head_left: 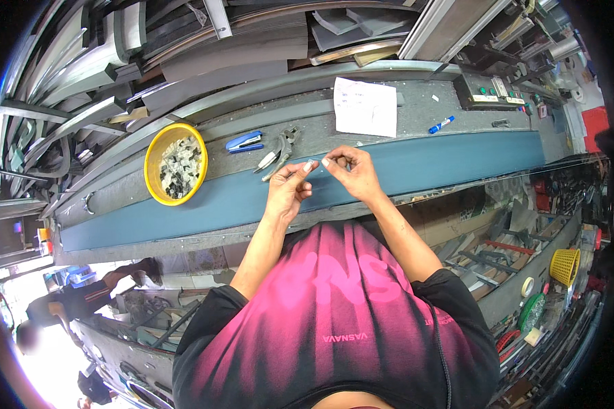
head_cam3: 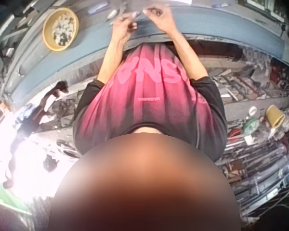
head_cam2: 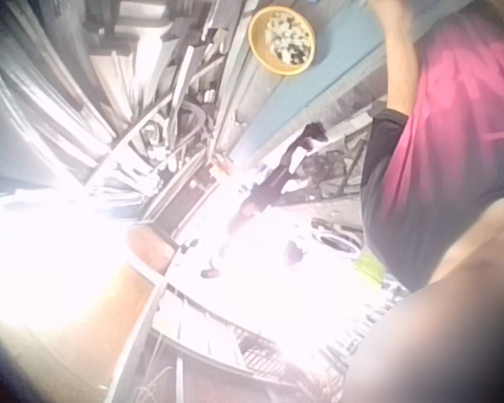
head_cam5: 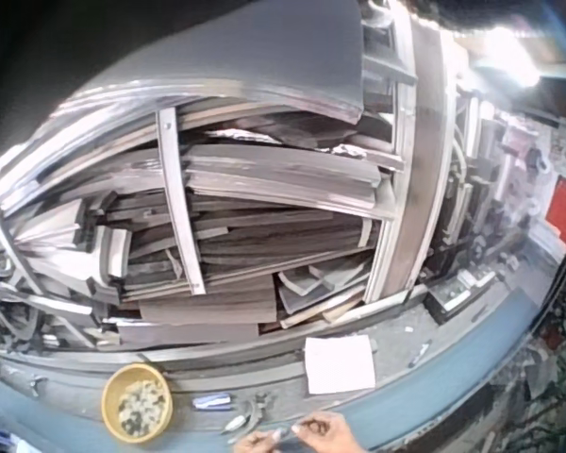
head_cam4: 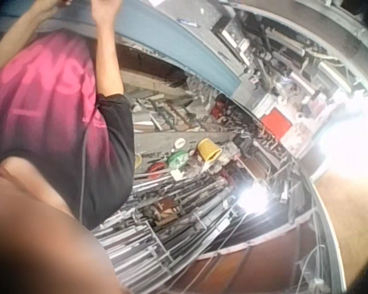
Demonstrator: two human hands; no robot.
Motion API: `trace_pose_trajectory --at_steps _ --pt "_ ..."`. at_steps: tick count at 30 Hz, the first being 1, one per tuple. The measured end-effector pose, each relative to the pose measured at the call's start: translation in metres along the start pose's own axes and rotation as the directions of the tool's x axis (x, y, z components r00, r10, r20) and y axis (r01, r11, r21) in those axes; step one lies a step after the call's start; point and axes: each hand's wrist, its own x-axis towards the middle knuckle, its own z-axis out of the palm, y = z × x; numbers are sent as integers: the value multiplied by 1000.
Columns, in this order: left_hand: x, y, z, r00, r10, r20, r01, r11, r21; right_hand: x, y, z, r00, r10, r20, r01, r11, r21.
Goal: The person assembles a window frame by inserting small plastic clips into the edge of a glass pane and then fitting a long blue rubber seal along the perimeter. They repeatedly pick up clips, place them into the frame edge, and press the seal into place, working along the length of the glass.
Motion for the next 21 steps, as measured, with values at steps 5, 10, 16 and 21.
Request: trace_pose_trajectory --at_steps 5,10,16,21 --pt "1 3 -4 998 -48 52 58 976 -208 7 -16 8 941 -335 -38 329 937 -116" --pt "8 8 -9 992 -77 98 101 957 -271 11 -28 12 924 -371 -91 354 921 -161" --pt "12 6 -13 986 -87 140 124 951 -283 16 -28 11 935 -340 -102 323 934 -150" --pt "14 6 -15 986 -102 130 137 947 -292 19 -25 12 933 -352 -78 338 929 -149"
